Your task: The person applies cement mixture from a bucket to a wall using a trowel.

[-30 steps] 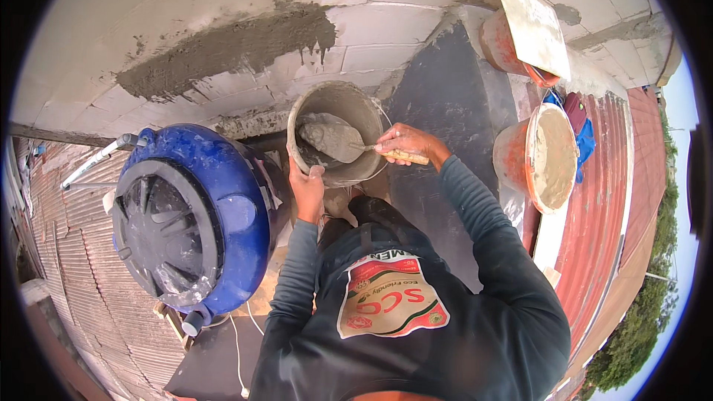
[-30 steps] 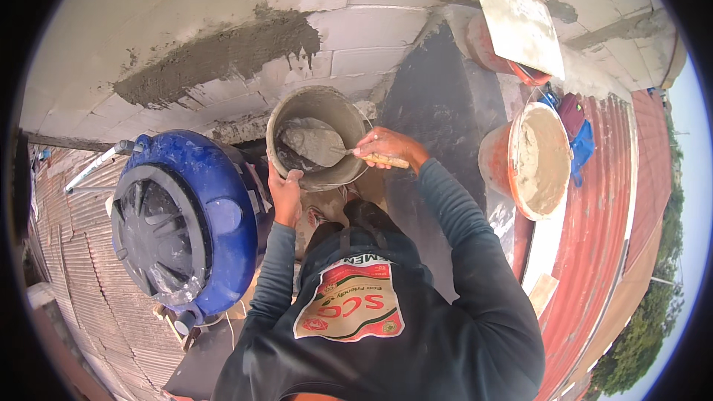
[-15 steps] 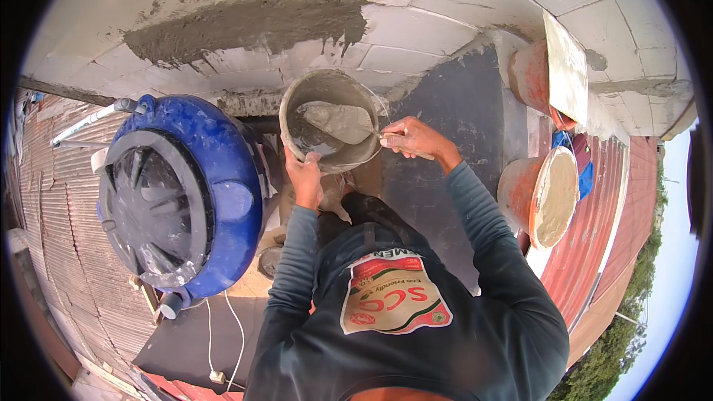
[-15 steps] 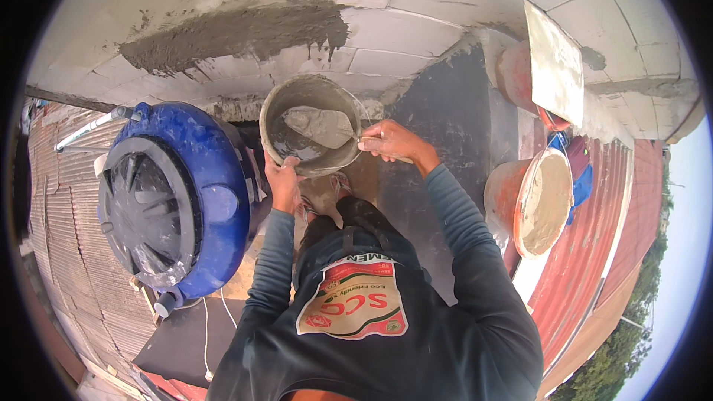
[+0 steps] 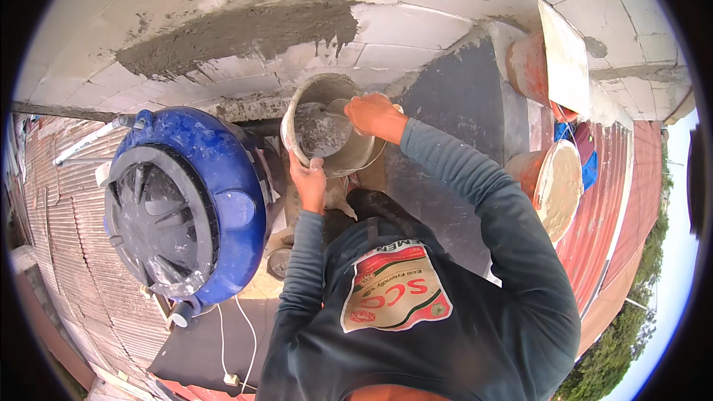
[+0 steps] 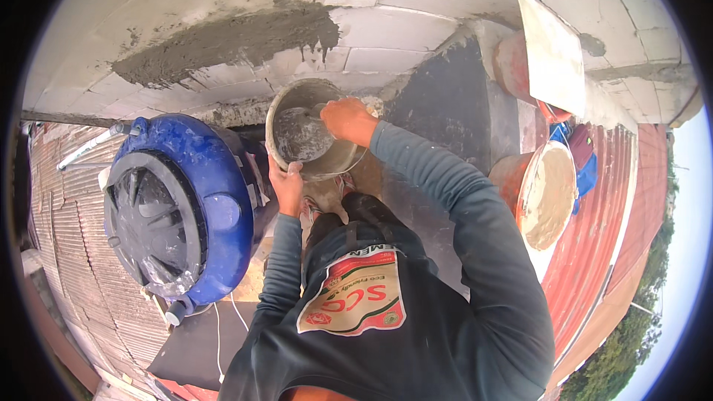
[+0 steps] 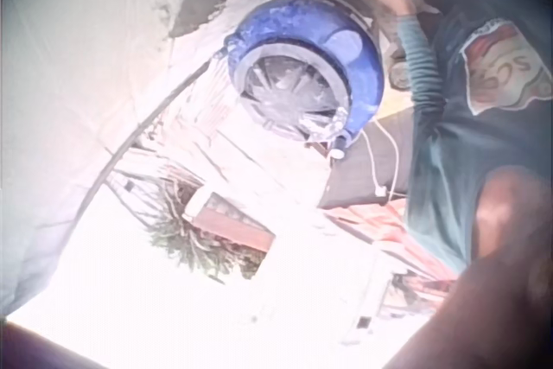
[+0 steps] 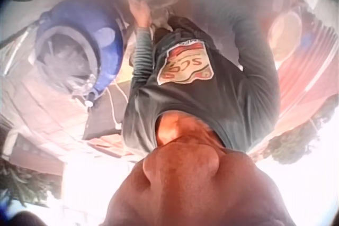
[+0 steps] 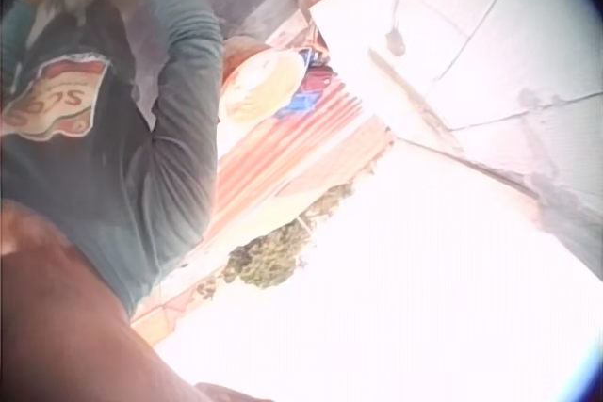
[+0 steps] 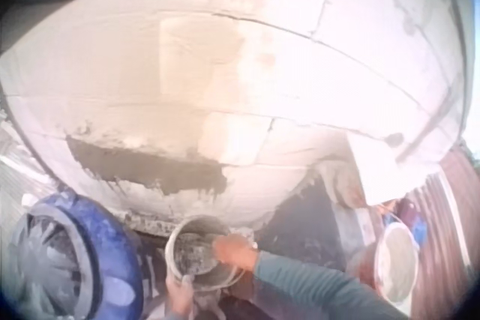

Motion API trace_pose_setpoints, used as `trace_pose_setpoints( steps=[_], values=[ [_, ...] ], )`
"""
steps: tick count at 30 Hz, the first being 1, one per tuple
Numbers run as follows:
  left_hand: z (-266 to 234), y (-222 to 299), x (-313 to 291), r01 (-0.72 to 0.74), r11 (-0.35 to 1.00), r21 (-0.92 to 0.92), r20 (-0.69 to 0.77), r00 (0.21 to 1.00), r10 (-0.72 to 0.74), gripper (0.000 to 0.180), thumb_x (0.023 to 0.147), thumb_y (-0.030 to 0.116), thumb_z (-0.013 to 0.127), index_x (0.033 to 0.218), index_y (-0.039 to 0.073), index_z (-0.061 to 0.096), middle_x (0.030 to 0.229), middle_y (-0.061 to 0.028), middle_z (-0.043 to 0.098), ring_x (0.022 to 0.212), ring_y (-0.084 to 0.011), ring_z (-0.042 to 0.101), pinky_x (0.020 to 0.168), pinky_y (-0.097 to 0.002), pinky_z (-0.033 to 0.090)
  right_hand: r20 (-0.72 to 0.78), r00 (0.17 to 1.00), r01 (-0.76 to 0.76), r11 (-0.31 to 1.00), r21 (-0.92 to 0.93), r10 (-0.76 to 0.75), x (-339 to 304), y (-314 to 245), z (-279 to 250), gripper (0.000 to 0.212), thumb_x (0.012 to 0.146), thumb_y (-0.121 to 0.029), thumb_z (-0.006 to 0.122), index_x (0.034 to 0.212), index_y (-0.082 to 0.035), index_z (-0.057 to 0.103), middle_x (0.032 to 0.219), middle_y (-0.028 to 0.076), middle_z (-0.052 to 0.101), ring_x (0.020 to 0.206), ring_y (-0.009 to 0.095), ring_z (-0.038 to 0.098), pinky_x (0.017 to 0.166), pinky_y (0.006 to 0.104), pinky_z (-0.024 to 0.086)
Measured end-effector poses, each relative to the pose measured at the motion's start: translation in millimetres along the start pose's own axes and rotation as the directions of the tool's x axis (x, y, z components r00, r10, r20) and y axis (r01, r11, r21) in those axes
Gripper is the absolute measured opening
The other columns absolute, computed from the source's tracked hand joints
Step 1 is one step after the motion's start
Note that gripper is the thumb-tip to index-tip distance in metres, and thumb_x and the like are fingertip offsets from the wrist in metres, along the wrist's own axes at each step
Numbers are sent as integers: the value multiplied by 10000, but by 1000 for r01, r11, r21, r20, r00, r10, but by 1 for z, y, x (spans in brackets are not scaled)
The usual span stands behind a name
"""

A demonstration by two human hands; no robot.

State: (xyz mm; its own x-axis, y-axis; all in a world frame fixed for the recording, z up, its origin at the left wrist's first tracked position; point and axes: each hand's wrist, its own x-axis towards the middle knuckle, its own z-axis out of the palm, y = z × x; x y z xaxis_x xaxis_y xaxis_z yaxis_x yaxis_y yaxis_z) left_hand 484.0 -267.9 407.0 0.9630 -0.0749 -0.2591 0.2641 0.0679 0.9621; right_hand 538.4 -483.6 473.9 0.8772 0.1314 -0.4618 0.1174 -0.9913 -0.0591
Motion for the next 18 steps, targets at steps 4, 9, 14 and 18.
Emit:
trace_pose_setpoints(
  steps=[4, 9, 14, 18],
  values=[
    [-8, 16, -13, -94, 995, 20, 75, 993, 92, 784, 787, -94, 574, 1533, -27, 339, 1375, -179, 566, 1195, -231, 546, 1040, -298, 392, 488, 868, -276, 903, 330, 87, 4, 34, -30, 199, 796, -202, 716, 889, -26, 719, 749, 86, 689, 567, 221, 647, 512, 372, 523],
    [-25, 19, -21, -200, 968, 154, 157, 972, 176, 766, 792, -100, 560, 1524, -47, 341, 1387, -183, 557, 1194, -231, 549, 1054, -306, 393, 489, 867, -384, 499, 777, -95, -41, 44, 21, 261, 810, -267, 760, 910, -30, 718, 648, 67, 634, 452, 138, 547, 399, 285, 435],
    [-51, 32, -23, -74, 997, 25, 177, 982, 69, 731, 795, -102, 562, 1499, -61, 369, 1365, -156, 565, 1204, -213, 542, 1052, -286, 393, 367, 924, -352, 142, 925, -105, -67, 6, 66, 428, 841, -278, 766, 1120, 36, 683, 679, 78, 639, 473, 132, 563, 409, 273, 443],
    [-77, 21, -11, -29, 999, 42, 182, 983, 21, 695, 809, -108, 534, 1470, 46, 387, 1217, -99, 599, 1034, -205, 621, 780, -330, 590, 268, 962, -261, 122, 958, -51, -85, -13, 46, 354, 887, -266, 715, 1089, 24, 688, 671, 62, 618, 472, 122, 558, 414, 273, 441]
  ],
)
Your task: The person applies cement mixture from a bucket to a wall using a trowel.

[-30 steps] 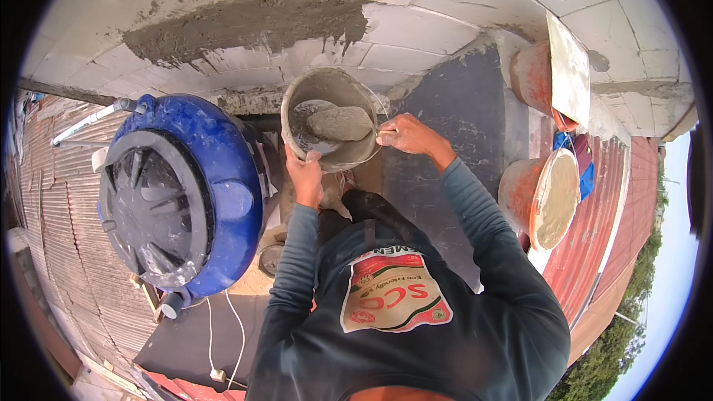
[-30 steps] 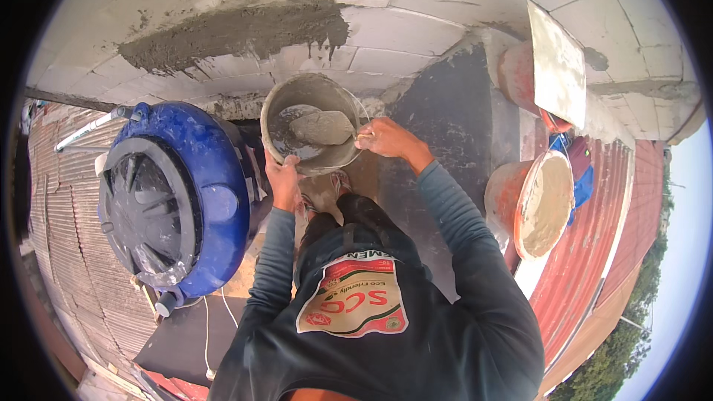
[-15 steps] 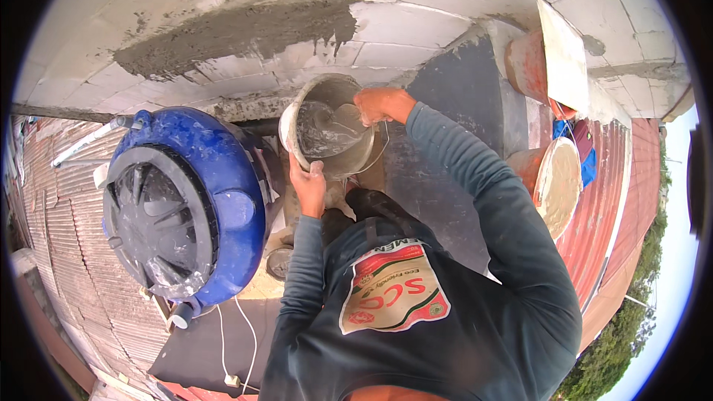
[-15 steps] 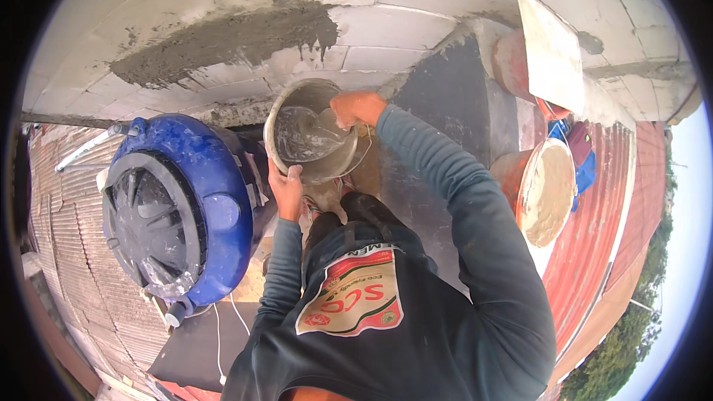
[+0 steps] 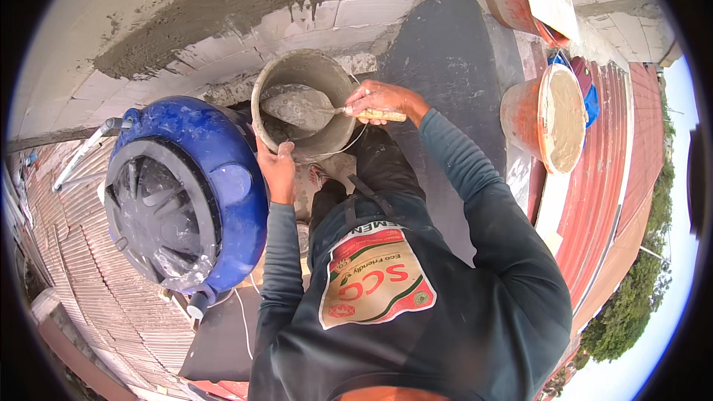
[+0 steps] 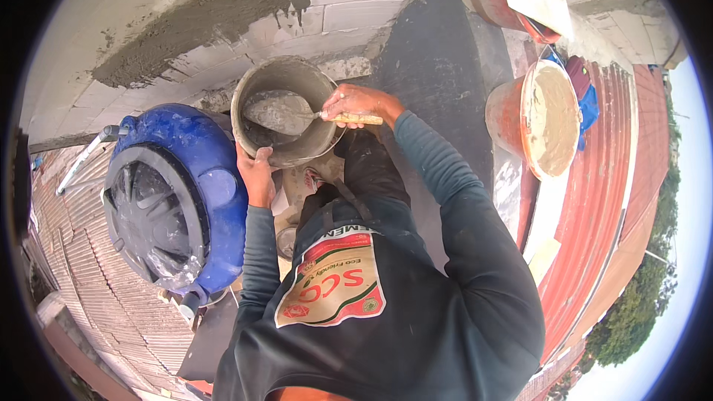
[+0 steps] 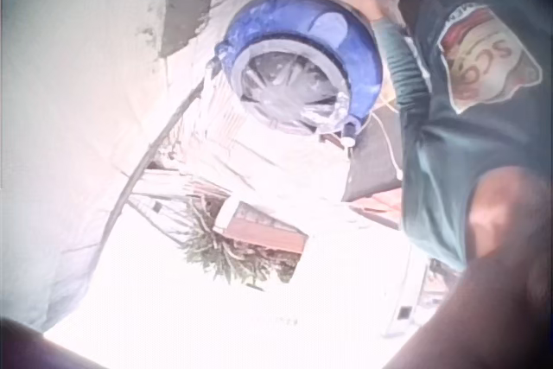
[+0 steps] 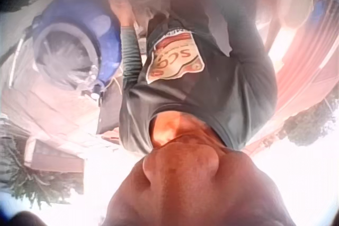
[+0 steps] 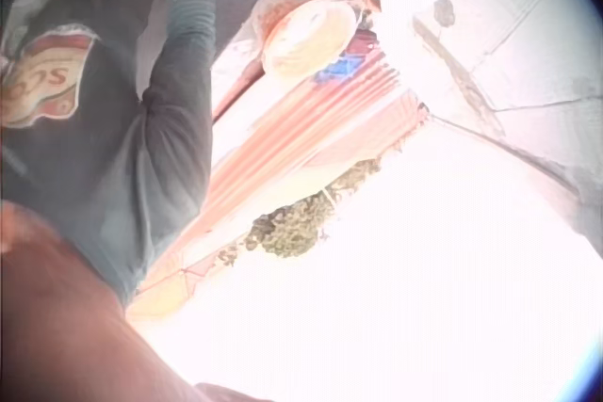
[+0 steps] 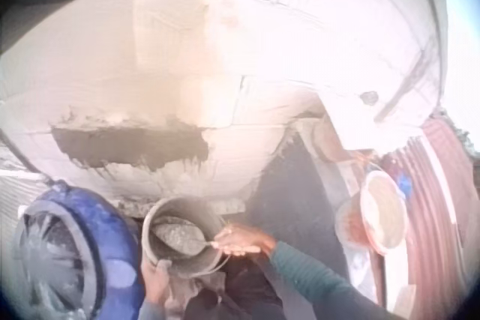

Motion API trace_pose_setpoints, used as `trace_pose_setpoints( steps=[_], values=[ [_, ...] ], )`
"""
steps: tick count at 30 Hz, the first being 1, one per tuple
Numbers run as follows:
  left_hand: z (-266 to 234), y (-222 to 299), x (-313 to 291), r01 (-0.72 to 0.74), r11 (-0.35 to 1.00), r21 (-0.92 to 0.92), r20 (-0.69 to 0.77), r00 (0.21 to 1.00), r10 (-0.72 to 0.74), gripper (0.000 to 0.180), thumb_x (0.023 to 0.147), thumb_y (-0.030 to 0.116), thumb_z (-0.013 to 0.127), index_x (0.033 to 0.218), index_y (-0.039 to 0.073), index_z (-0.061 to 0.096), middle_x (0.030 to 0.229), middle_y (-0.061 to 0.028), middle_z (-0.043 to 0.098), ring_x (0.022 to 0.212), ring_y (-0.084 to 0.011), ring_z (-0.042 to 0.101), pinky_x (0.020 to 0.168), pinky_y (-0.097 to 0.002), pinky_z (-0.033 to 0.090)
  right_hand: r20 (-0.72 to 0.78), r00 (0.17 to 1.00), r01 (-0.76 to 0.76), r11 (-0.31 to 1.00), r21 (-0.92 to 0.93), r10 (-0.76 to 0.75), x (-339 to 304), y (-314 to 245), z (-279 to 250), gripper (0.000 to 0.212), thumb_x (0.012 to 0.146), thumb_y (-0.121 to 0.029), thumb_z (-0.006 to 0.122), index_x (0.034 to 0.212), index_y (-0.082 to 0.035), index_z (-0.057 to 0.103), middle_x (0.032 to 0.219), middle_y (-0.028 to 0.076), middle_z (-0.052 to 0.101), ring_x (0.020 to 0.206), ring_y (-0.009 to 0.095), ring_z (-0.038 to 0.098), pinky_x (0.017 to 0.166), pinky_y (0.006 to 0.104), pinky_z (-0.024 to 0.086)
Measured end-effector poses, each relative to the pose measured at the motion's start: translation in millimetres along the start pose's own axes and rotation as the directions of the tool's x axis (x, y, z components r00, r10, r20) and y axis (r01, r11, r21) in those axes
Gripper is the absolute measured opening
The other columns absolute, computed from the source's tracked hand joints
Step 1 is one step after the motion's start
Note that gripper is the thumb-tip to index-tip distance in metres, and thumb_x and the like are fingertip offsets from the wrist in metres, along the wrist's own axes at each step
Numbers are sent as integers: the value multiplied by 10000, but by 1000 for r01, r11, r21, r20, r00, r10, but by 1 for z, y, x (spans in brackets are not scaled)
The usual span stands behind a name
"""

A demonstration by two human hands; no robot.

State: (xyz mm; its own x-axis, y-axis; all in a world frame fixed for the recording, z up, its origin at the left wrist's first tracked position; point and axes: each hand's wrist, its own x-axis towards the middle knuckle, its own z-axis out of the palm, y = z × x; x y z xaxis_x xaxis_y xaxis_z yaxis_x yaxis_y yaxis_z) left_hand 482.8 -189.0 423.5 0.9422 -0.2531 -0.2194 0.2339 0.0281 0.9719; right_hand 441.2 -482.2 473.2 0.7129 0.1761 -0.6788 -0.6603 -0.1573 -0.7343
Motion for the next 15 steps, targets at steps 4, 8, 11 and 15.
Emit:
trace_pose_setpoints(
  steps=[4, 8, 11, 15],
  values=[
    [-6, -1, -8, 63, 987, -149, -66, 995, -73, 686, 799, -117, 520, 1450, 60, 392, 1186, -97, 598, 963, -214, 645, 678, -347, 633, -27, 997, 70, 997, -37, -71, -19, 0, 12, 320, 907, -292, 699, 1012, 9, 674, 668, 41, 606, 468, 111, 548, 419, 275, 441],
    [-12, -2, -21, 167, 968, -190, -88, 979, -186, 702, 794, -109, 533, 1457, 79, 395, 1192, -95, 602, 945, -214, 657, 597, -308, 613, -12, 996, 93, 994, -49, -94, -33, 7, 25, 302, 948, -306, 656, 1001, -9, 662, 683, 28, 592, 495, 101, 557, 432, 264, 448],
    [-16, -11, -30, 214, 963, -165, -93, 968, -231, 671, 791, -106, 523, 1422, 93, 416, 1157, -73, 593, 925, -202, 650, 614, -337, 638, -32, 997, 76, 997, -25, -77, -34, 21, 39, 283, 961, -324, 620, 895, -49, 645, 666, 20, 569, 501, 111, 556, 453, 280, 455],
    [-18, -19, -40, 249, 954, -169, -92, 959, -267, 673, 779, -101, 529, 1416, 85, 417, 1199, -90, 581, 926, -212, 654, 631, -335, 646, 31, 999, 41, 999, 13, -42, -37, 47, 49, 333, 983, -358, 617, 987, -28, 656, 708, 29, 583, 528, 105, 556, 461, 274, 459]
  ],
)
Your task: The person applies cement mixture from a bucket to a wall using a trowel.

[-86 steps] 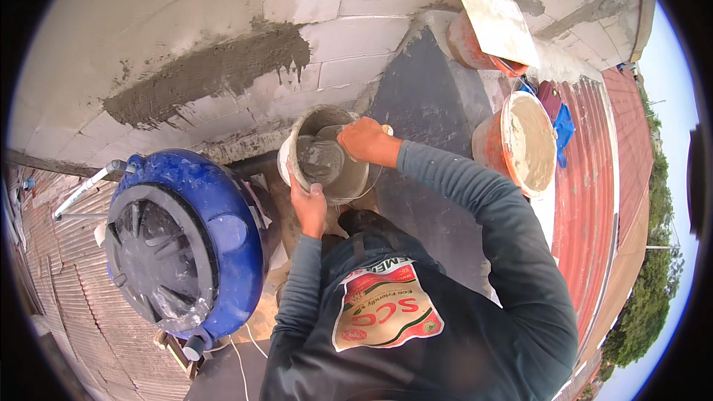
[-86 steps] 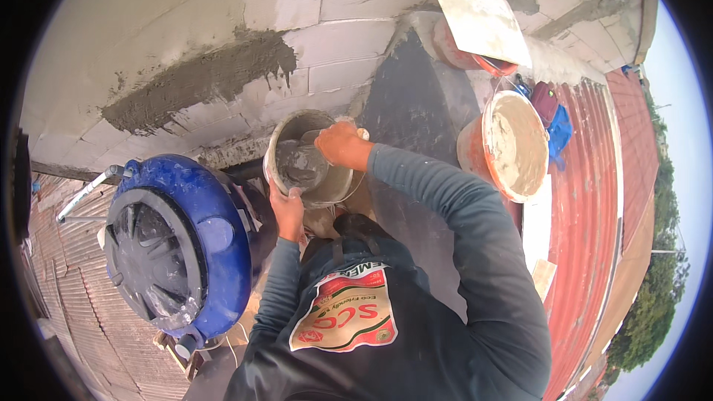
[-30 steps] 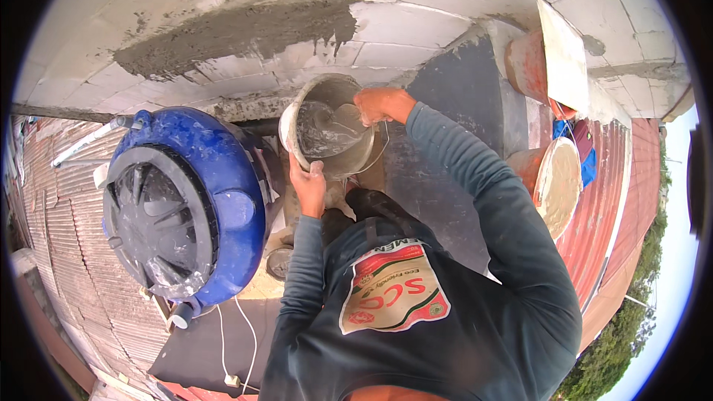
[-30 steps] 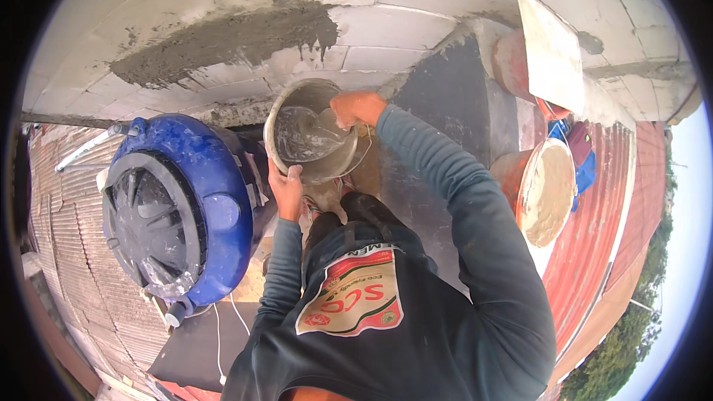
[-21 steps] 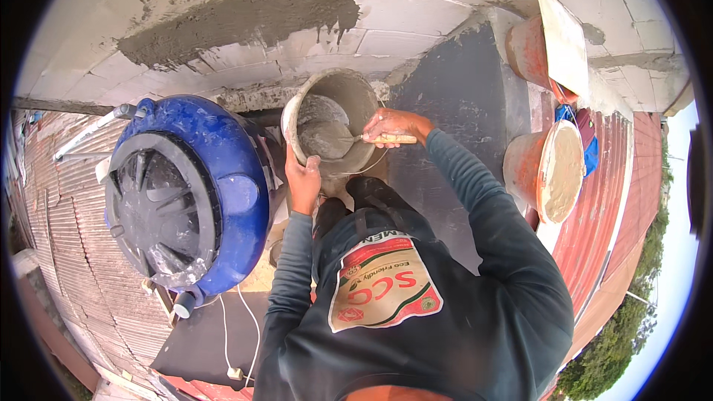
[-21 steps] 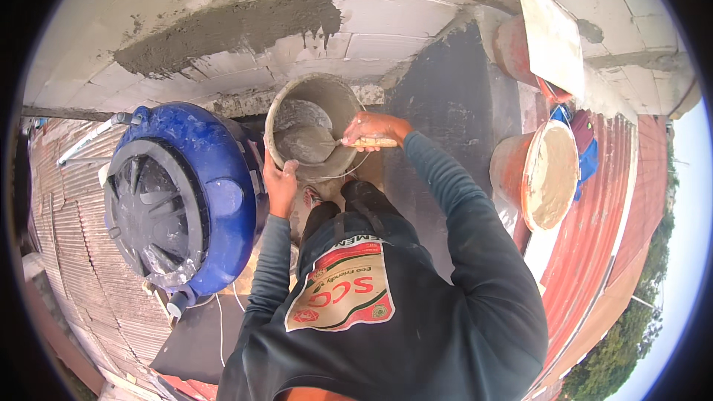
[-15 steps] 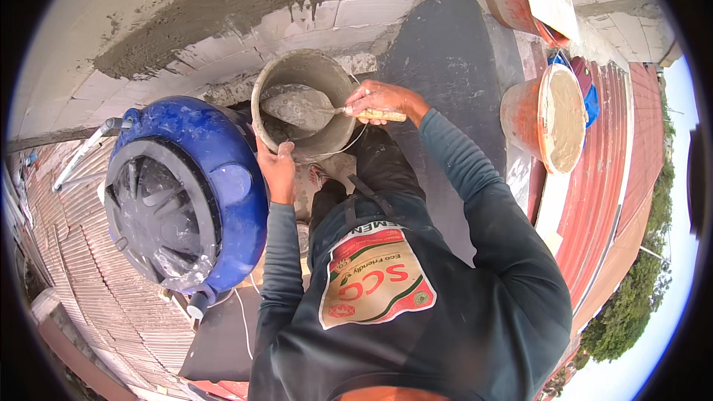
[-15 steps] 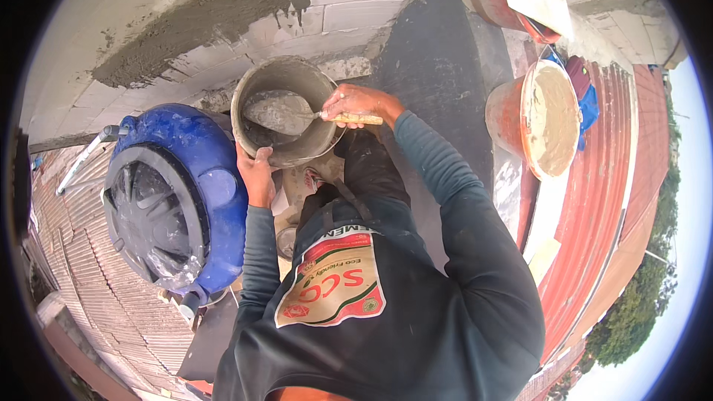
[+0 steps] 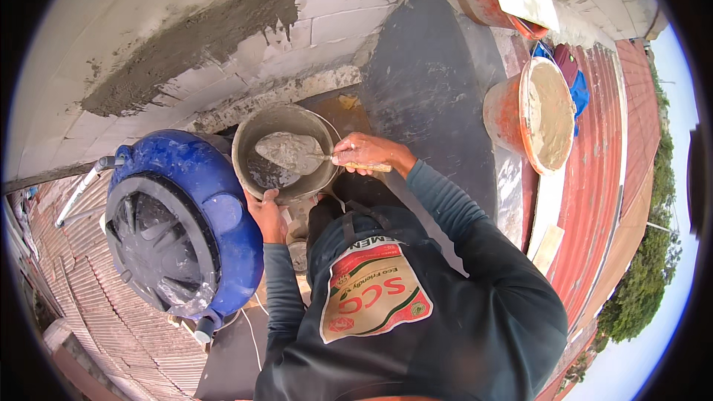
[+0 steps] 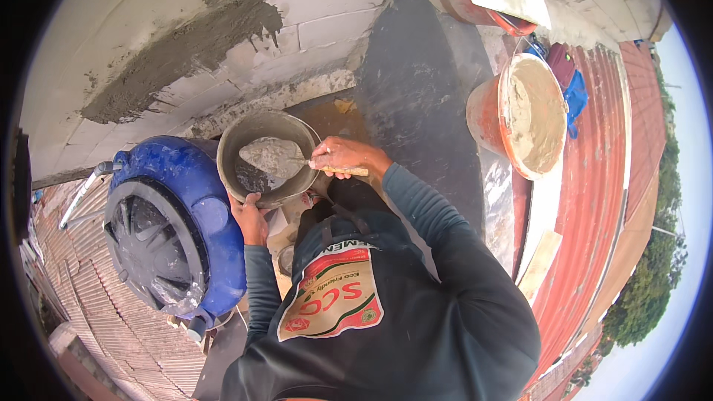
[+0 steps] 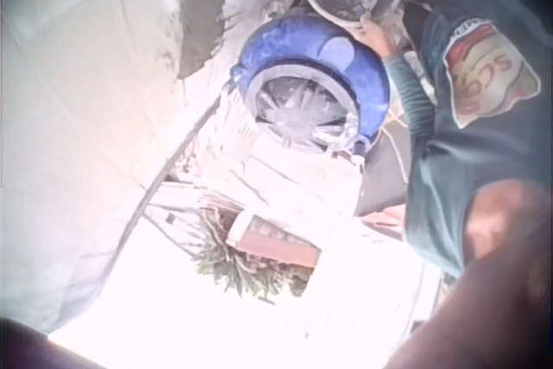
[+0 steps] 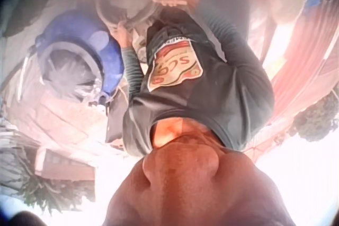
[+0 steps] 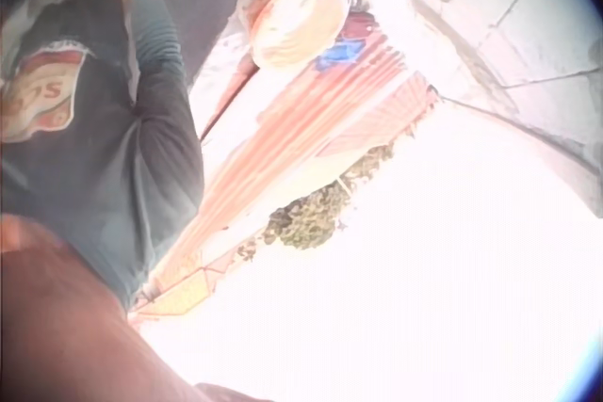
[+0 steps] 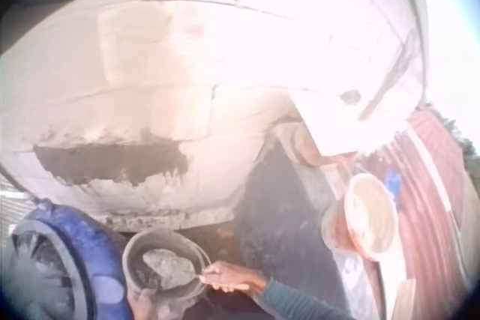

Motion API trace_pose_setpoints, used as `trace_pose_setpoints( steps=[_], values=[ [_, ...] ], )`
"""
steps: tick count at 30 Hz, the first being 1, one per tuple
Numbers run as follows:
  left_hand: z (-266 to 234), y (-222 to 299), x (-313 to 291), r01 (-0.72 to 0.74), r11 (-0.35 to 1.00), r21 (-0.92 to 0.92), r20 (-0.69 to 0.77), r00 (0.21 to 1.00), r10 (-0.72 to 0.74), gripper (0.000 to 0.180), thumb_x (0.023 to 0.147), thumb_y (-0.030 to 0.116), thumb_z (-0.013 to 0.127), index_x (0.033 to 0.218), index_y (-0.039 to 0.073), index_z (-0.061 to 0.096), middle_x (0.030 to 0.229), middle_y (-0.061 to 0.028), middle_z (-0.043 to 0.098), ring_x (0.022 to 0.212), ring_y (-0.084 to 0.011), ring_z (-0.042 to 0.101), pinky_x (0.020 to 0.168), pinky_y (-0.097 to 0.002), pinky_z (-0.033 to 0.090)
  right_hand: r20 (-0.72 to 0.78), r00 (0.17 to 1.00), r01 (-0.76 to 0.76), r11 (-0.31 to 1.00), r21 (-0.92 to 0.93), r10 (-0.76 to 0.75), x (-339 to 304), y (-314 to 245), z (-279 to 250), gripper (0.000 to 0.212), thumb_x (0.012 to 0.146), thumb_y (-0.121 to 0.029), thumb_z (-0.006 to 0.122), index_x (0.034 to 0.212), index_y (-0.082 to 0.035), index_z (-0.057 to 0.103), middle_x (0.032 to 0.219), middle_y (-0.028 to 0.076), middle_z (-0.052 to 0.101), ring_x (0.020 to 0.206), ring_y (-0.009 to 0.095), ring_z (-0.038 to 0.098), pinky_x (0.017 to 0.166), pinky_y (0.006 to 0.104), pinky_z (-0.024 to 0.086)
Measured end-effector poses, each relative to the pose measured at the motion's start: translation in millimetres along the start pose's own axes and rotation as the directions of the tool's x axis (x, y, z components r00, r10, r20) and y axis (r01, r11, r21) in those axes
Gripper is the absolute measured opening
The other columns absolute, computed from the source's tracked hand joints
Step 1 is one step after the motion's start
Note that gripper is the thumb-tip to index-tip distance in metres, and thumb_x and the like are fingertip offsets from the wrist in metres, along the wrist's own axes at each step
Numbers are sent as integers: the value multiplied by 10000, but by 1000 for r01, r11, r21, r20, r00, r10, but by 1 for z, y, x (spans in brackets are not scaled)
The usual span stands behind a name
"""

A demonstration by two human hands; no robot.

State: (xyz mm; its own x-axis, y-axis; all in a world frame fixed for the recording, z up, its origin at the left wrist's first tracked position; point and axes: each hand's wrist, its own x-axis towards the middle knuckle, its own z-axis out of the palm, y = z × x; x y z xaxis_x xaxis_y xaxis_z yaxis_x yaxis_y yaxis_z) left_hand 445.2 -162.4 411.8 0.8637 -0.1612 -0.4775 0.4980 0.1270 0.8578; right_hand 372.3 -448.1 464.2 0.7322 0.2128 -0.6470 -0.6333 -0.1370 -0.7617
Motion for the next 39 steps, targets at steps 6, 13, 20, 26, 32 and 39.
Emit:
trace_pose_setpoints(
  steps=[6, 13, 20, 26, 32, 39],
  values=[
    [14, -8, 0, 79, 995, -68, 9, 997, -79, 666, 786, -99, 555, 1413, 87, 431, 1190, -61, 600, 940, -187, 639, 711, -313, 600, -58, 998, -1, 1000, 5, 1, -15, 17, -11, 346, 984, -375, 599, 950, -32, 639, 719, 25, 573, 539, 111, 553, 467, 282, 461],
    [39, -47, 27, -64, 988, -141, 54, 996, 72, 659, 813, -111, 497, 1421, 122, 398, 1217, -113, 566, 975, -265, 662, 686, -469, 659, -146, 989, 5, 998, -62, -14, -43, 8, -46, 366, 988, -376, 583, 939, -16, 629, 717, 34, 579, 514, 117, 551, 444, 284, 449],
    [87, -40, 25, 18, 996, -86, 43, 999, -15, 698, 793, -104, 523, 1449, 106, 407, 1162, -82, 616, 868, -186, 659, 543, -302, 591, -213, 976, -54, 996, -70, 38, -44, 19, -72, 340, 1006, -346, 583, 974, -10, 621, 714, 38, 565, 525, 123, 556, 434, 289, 447],
    [99, -42, 53, 60, 998, -17, 175, 983, -56, 682, 798, -119, 490, 1431, 123, 414, 1161, -98, 611, 941, -250, 670, 699, -439, 654, -273, 962, -17, 1000, 21, 22, -52, 10, -76, 346, 997, -338, 586, 1008, 6, 621, 736, 49, 578, 517, 120, 549, 428, 288, 447],
    [109, -39, 80, 129, 986, -106, 145, 983, -113, 636, 772, -113, 512, 1374, 84, 453, 1109, -103, 625, 866, -235, 674, 542, -348, 615, -234, 971, -66, 997, -44, 54, -42, -25, -95, 379, 994, -378, 589, 1072, -9, 633, 732, 36, 578, 519, 106, 548, 440, 275, 451],
    [110, -52, 121, 168, 981, -96, 21, 986, -166, 725, 771, -129, 485, 1447, 122, 414, 1138, -101, 620, 890, -247, 679, 592, -368, 637, 23, 966, -257, 965, -43, 258, 31, -87, -163, 368, 981, -396, 610, 1100, -51, 662, 713, 13, 588, 495, 92, 532, 428, 263, 440]
  ],
)
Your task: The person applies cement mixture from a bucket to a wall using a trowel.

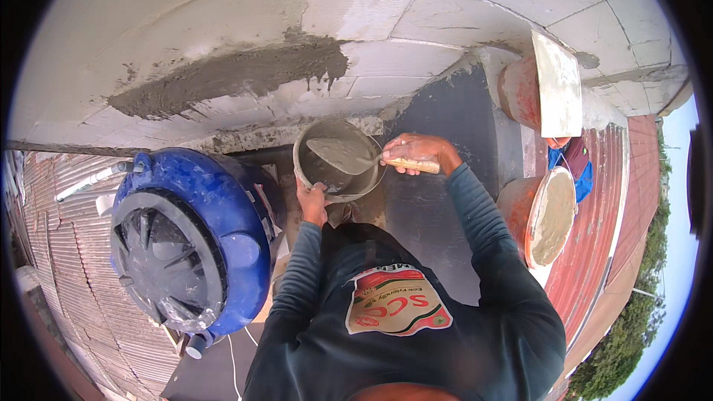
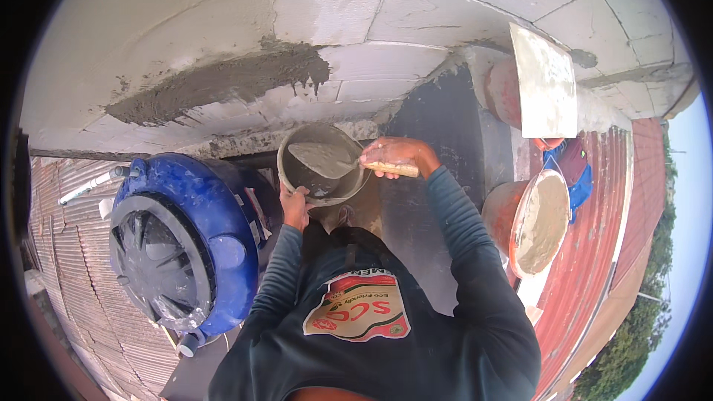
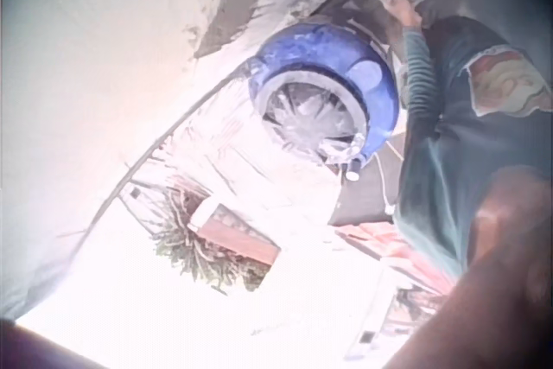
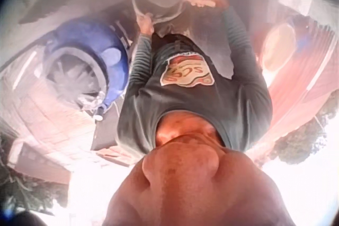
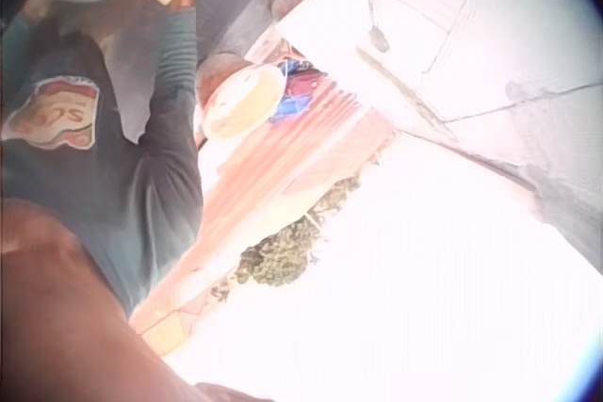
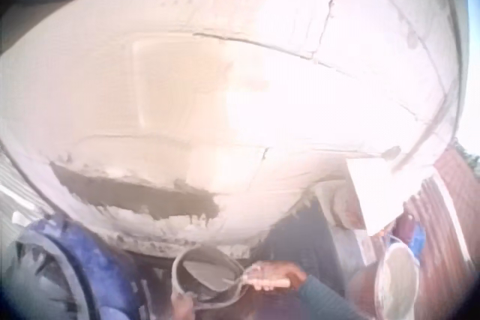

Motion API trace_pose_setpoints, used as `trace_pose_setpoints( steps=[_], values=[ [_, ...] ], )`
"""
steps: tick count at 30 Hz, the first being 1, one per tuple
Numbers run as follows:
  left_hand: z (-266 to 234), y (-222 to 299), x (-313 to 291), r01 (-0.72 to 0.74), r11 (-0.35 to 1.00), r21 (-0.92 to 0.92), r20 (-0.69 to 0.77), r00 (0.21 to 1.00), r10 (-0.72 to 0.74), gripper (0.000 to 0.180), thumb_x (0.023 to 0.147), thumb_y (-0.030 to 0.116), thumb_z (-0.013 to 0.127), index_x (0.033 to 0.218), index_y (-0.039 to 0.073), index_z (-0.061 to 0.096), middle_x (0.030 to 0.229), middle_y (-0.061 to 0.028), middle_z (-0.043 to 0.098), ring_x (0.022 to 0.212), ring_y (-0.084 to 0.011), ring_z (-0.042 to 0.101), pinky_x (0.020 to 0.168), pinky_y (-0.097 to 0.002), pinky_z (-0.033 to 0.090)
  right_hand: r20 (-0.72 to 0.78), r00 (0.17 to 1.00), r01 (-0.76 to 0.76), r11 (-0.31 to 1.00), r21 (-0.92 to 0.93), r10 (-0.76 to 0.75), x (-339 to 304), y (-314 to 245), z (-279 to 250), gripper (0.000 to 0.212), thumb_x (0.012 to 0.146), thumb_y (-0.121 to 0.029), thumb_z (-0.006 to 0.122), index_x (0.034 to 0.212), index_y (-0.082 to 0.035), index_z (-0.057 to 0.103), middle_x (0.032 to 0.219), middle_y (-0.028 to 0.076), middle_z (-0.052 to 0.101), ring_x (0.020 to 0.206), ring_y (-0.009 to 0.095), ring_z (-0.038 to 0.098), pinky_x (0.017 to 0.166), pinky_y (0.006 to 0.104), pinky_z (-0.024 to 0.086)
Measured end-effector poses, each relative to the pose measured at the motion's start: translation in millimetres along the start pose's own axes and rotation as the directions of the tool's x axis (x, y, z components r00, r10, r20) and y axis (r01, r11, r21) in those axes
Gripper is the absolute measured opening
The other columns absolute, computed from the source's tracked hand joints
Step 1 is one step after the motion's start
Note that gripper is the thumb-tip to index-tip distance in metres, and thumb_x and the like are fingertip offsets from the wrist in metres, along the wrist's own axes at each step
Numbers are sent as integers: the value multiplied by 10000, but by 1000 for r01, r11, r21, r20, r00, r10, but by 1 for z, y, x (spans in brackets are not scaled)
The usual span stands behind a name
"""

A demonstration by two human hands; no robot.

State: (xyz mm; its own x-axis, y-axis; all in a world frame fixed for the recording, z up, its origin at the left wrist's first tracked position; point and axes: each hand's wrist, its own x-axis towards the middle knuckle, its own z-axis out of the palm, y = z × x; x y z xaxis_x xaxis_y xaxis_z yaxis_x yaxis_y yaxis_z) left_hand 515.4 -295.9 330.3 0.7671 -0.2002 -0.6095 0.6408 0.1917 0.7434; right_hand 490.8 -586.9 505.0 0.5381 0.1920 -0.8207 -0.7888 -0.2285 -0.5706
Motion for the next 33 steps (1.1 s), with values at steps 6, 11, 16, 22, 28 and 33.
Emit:
trace_pose_setpoints(
  steps=[6, 11, 16, 22, 28, 33],
  values=[
    [16, -1, 61, -53, 998, -30, -48, 998, 52, 766, 811, -69, 528, 1522, 152, 346, 1216, -109, 611, 893, -211, 658, 480, -320, 559, -64, 991, 131, 968, 214, -120, -5, -93, -68, 380, 983, -354, 624, 1062, 13, 681, 662, 40, 588, 455, 92, 511, 390, 227, 411],
    [19, 17, 92, 14, 999, -42, -112, 994, -19, 872, 814, -66, 536, 1591, 207, 249, 1291, -124, 586, 918, -220, 659, 485, -321, 561, -240, 913, 343, 939, 18, -329, -86, -140, -28, 330, 957, -289, 671, 1087, 14, 654, 777, 68, 632, 554, 111, 564, 475, 247, 460],
    [26, 43, 92, -11, 999, -33, -92, 996, 8, 887, 809, -72, 538, 1595, 213, 241, 1271, -122, 592, 907, -223, 652, 490, -335, 568, -398, 845, 212, 907, -363, -357, -13, -92, 26, 366, 946, -296, 677, 1103, 18, 572, 874, 118, 647, 751, 207, 660, 675, 364, 542],
    [20, 43, 99, -3, 998, -58, -96, 995, -2, 871, 806, -106, 526, 1584, 185, 265, 1243, -119, 599, 913, -223, 650, 522, -334, 576, -419, 676, -77, 509, -858, -606, 101, -16, 20, 351, 974, -281, 549, 1194, -12, 602, 994, 241, 681, 930, 436, 663, 804, 561, 504],
    [22, 49, 96, 22, 998, -54, -72, 997, -25, 863, 819, -114, 532, 1586, 178, 264, 1223, -107, 614, 922, -227, 660, 582, -334, 584, -437, 677, -247, 376, -893, -592, 134, -27, -45, 368, 969, -321, 564, 1268, -119, 641, 1079, 202, 679, 958, 412, 666, 790, 523, 520],
    [21, 46, 94, 4, 998, -69, -94, 995, -10, 847, 813, -112, 539, 1567, 189, 296, 1206, -103, 622, 900, -219, 670, 527, -317, 571, -506, 599, -81, 582, -809, -620, 78, -55, -49, 469, 919, -395, 655, 1249, -64, 682, 1067, 224, 702, 945, 405, 681, 813, 461, 535]
  ],
)
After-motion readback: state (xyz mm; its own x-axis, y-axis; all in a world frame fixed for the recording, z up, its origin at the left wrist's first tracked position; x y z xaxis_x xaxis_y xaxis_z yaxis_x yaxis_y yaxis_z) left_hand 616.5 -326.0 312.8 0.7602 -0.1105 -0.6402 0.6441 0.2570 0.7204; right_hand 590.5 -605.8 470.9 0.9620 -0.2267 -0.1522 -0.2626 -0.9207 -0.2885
